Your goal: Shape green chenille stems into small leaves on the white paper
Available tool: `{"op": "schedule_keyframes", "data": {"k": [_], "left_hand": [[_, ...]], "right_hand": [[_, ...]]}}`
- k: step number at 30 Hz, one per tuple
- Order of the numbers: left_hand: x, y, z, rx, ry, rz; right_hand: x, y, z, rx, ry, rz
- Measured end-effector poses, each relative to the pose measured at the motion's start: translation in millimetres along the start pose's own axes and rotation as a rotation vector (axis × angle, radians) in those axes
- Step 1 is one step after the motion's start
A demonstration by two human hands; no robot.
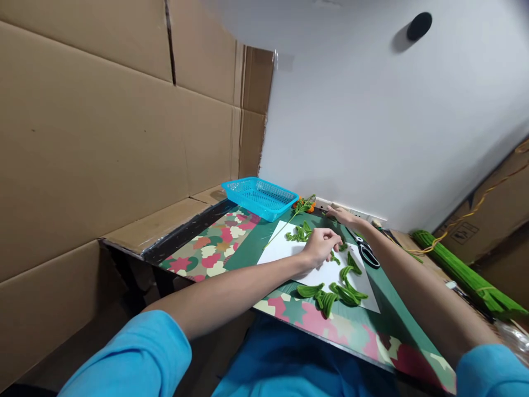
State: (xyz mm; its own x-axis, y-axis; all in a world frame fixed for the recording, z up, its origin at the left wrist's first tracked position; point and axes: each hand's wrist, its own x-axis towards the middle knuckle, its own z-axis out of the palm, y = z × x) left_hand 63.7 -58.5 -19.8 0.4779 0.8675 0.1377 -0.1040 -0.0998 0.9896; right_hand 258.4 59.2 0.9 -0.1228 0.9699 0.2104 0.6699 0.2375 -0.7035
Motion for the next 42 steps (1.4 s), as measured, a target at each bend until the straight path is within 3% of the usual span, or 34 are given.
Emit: {"op": "schedule_keyframes", "data": {"k": [4,10,12,16,18,21,26,31,38,42], "left_hand": [[0.6,9.1,-3.4,-0.076,0.11,0.005],[3.5,20.5,-6.1,-0.08,0.26,0.001],[4.7,19.8,-6.2,-0.075,0.188,0.009],[6.1,12.0,-3.9,-0.043,-0.091,0.053],[6.0,7.6,-2.2,-0.003,-0.116,0.083],[3.9,5.6,-1.9,0.063,-0.155,0.08],[-1.2,14.9,-6.9,0.336,-0.19,0.257],[-5.5,13.2,-4.5,0.382,-0.321,0.215],[-9.1,13.3,-2.6,0.279,-0.397,0.121],[-6.6,17.7,-4.1,0.238,-0.343,0.097]], "right_hand": [[-16.4,-24.3,-10.9,0.241,-0.104,0.078],[-88.9,-73.8,-26.4,0.621,-0.282,-0.129],[-116.7,-82.1,-25.2,0.668,-0.274,-0.17],[-155.5,-78.1,-13.3,0.706,-0.163,-0.176],[-164.9,-70.7,-5.2,0.702,-0.091,-0.196],[-171.2,-59.9,4.5,0.584,0.05,-0.27],[-181.1,-51.4,8.7,-0.019,0.336,-0.474],[-186.3,-52.3,3.5,-0.462,0.39,-0.642],[-179.9,-40.4,-10.5,-0.511,0.321,-0.601],[-179.6,-36.9,-13.3,-0.395,0.265,-0.508]]}}
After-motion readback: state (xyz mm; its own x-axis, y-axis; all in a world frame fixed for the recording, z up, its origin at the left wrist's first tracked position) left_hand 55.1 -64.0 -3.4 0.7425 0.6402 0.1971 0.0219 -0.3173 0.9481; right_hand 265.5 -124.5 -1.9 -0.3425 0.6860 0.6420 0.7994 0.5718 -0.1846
